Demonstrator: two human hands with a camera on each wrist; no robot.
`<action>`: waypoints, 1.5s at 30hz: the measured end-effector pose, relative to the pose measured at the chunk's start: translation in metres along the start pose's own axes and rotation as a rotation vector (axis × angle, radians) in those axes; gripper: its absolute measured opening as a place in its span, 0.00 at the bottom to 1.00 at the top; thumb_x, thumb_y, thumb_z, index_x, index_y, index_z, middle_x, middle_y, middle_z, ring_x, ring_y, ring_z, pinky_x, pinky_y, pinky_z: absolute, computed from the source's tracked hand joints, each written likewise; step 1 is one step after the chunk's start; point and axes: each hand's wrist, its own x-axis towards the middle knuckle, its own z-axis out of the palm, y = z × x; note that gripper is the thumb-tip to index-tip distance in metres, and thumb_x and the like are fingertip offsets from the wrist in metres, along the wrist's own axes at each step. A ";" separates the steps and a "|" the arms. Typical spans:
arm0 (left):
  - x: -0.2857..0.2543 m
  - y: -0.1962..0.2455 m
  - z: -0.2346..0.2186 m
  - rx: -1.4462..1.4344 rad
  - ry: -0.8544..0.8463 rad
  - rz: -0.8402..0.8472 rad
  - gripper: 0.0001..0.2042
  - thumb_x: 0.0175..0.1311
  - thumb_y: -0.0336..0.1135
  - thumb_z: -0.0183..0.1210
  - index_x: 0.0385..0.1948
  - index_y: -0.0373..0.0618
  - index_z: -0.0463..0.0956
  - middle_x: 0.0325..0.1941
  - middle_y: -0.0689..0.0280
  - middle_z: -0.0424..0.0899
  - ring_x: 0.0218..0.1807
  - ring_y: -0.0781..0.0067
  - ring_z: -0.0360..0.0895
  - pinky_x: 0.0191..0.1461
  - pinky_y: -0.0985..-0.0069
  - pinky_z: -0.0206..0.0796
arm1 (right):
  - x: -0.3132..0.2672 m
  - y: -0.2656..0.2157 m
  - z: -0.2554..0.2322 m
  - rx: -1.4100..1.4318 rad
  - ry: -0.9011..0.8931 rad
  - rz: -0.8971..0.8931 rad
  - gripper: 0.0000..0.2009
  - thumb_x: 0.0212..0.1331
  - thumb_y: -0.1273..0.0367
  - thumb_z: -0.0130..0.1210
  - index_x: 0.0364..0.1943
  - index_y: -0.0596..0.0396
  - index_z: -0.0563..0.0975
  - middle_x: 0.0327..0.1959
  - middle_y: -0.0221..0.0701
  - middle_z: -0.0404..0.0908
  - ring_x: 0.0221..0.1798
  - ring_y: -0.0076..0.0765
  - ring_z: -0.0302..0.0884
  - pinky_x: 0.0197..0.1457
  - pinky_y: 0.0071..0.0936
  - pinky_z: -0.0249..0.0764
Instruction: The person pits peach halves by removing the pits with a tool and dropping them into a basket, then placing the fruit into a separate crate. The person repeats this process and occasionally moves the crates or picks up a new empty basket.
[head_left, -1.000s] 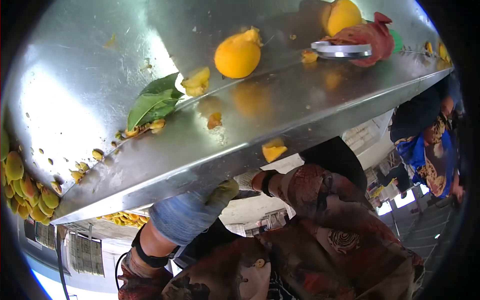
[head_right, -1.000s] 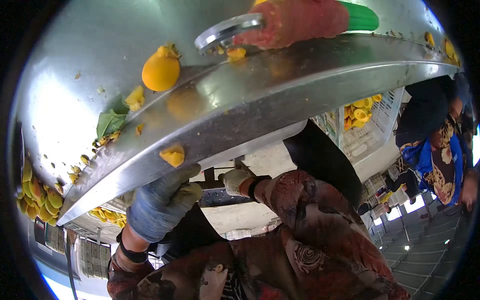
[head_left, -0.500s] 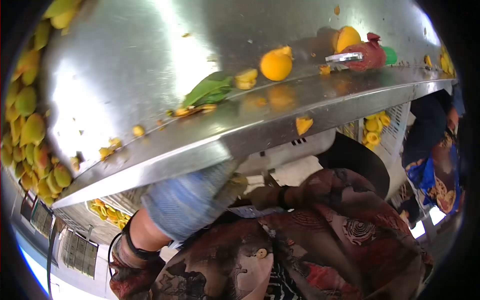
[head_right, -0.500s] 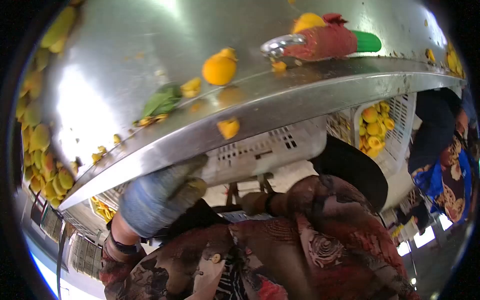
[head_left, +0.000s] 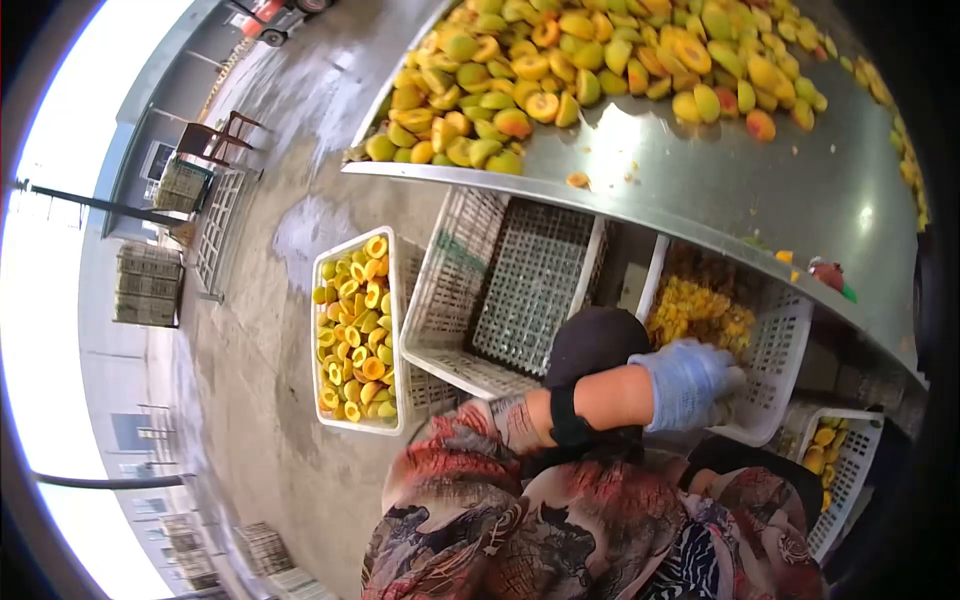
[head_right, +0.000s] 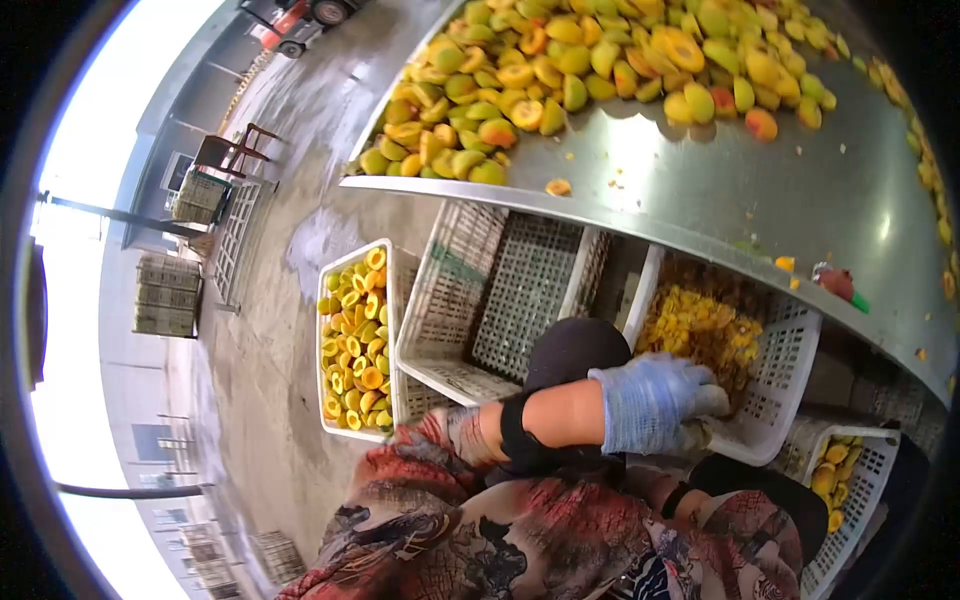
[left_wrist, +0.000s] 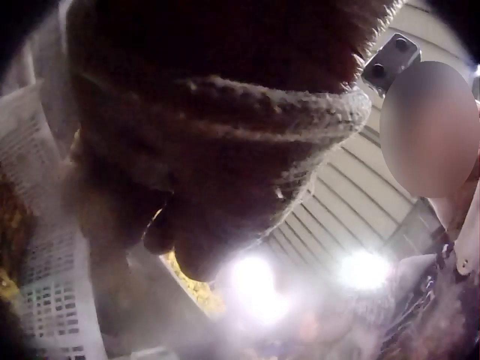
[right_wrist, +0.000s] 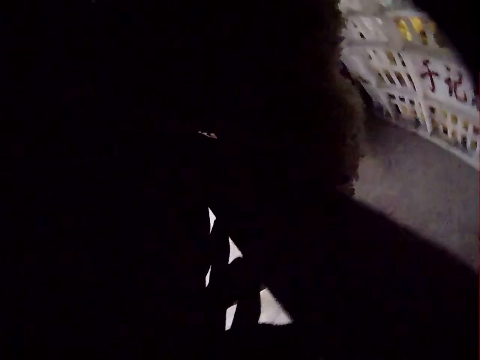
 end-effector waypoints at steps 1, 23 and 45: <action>-0.009 0.004 0.000 -0.049 0.034 -0.030 0.15 0.52 0.42 0.57 0.41 0.49 0.75 0.37 0.56 0.76 0.42 0.50 0.75 0.45 0.59 0.66 | 0.002 -0.002 -0.016 -0.063 0.056 -0.054 0.23 0.46 0.63 0.55 0.51 0.53 0.73 0.43 0.43 0.79 0.46 0.46 0.77 0.49 0.40 0.72; 0.072 -0.118 -0.062 0.240 0.859 -0.327 0.13 0.54 0.33 0.61 0.41 0.41 0.75 0.41 0.56 0.78 0.39 0.59 0.77 0.44 0.69 0.69 | -0.154 0.087 -0.393 -0.362 0.834 0.621 0.16 0.48 0.66 0.56 0.42 0.54 0.72 0.39 0.40 0.76 0.44 0.50 0.73 0.48 0.40 0.70; 0.109 -0.139 -0.061 0.385 0.349 -0.737 0.20 0.61 0.52 0.45 0.41 0.49 0.78 0.47 0.57 0.77 0.49 0.51 0.74 0.54 0.61 0.64 | -0.120 0.096 -0.422 -0.333 0.399 0.531 0.14 0.51 0.63 0.56 0.42 0.49 0.77 0.38 0.40 0.81 0.43 0.48 0.78 0.43 0.41 0.75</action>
